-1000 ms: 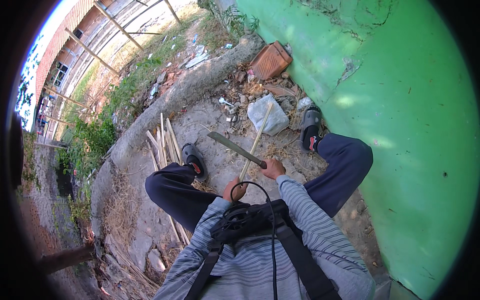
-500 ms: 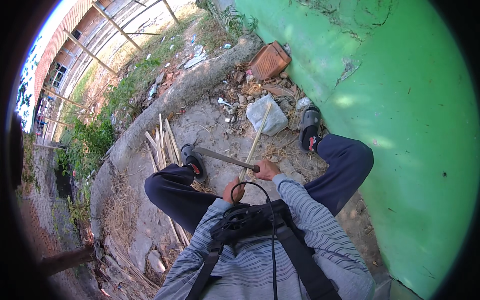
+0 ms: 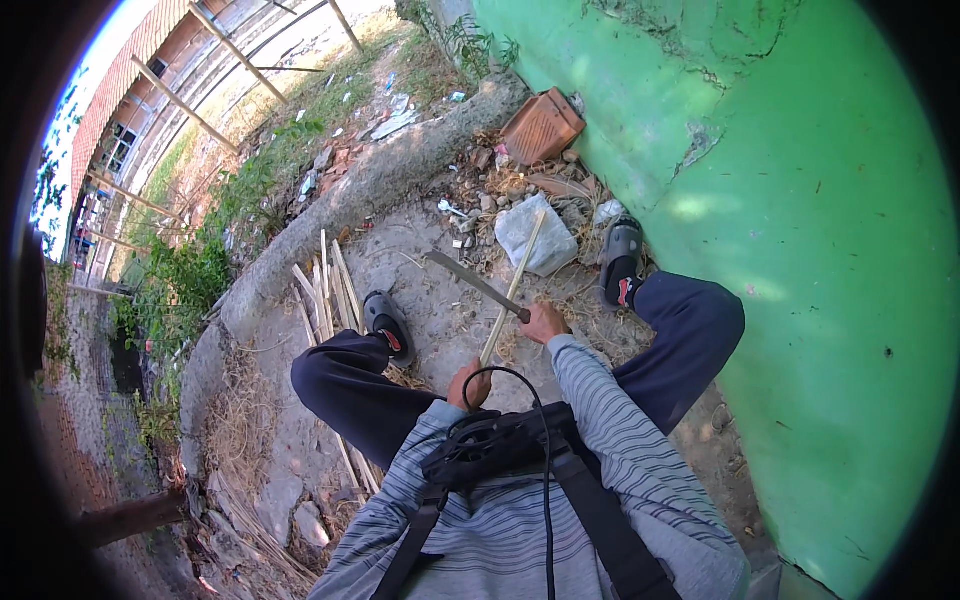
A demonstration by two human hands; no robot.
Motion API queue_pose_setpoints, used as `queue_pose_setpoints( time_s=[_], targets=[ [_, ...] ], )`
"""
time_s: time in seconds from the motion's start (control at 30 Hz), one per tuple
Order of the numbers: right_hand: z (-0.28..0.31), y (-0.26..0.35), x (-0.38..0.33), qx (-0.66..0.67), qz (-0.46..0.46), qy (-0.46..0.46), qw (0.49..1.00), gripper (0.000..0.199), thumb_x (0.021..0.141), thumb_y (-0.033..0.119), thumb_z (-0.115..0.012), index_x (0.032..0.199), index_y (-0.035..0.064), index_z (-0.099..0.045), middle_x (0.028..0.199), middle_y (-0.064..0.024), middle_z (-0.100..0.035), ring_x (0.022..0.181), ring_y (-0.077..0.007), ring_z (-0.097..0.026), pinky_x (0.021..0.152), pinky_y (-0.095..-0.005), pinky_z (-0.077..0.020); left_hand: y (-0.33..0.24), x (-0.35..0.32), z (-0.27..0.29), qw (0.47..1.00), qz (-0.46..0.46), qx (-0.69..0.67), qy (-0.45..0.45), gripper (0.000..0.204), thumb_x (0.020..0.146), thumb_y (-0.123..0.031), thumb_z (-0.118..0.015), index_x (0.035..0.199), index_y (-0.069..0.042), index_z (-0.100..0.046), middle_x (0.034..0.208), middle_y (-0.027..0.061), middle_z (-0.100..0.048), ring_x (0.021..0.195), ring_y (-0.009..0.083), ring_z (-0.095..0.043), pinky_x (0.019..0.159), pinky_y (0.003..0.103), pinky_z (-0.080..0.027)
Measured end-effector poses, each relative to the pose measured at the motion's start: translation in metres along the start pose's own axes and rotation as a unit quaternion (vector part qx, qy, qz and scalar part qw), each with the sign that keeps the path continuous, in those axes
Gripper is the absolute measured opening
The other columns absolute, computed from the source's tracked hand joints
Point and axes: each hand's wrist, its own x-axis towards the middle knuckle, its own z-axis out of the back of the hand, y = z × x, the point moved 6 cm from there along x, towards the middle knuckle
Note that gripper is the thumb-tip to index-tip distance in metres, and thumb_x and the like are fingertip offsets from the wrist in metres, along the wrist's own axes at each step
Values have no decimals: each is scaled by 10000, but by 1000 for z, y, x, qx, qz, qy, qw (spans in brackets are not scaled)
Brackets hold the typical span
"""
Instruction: The person holds a bamboo stick and shaves along its length using a machete.
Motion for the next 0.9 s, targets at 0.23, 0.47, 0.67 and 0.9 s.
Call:
queue_pose_setpoints(
  time_s=[0.23, 0.47, 0.67, 0.9],
  targets=[
    [-17, 12, -17, -39, 142, 136, 980, 259, 775, 337, -716, 854, 94, -752, 883, -207, -743, 868, -432, -725, 796, -521, -577, 10, -3, -2, 1000, 1, 13, -14, 360, 1021, -381, -595, 1102, -33, -553, 911, 315, -704, 871, 539, -685, 752, 636, -520],
    [-5, -1, 21, -6, -33, 28, 999, 306, 793, 339, -698, 951, 93, -788, 958, -241, -747, 913, -428, -731, 849, -511, -580, 0, -2, 2, 1000, -5, 3, -7, 356, 1017, -370, -595, 1105, -26, -558, 908, 311, -708, 864, 539, -688, 745, 636, -524],
    [-8, 21, -12, -54, 102, 86, 990, 267, 761, 321, -713, 879, 86, -759, 890, -227, -741, 877, -431, -729, 817, -528, -581, 5, -5, 5, 1000, 11, 8, -3, 349, 1013, -357, -596, 1093, -18, -564, 944, 317, -708, 893, 544, -686, 751, 637, -521],
    [4, 2, 28, -87, 62, 42, 993, 254, 765, 303, -706, 901, 104, -785, 880, -215, -754, 850, -414, -740, 808, -510, -594, 5, 0, -4, 1000, -13, -4, -5, 324, 997, -324, -595, 1093, -21, -533, 909, 317, -694, 864, 553, -672, 757, 646, -516]
  ],
)
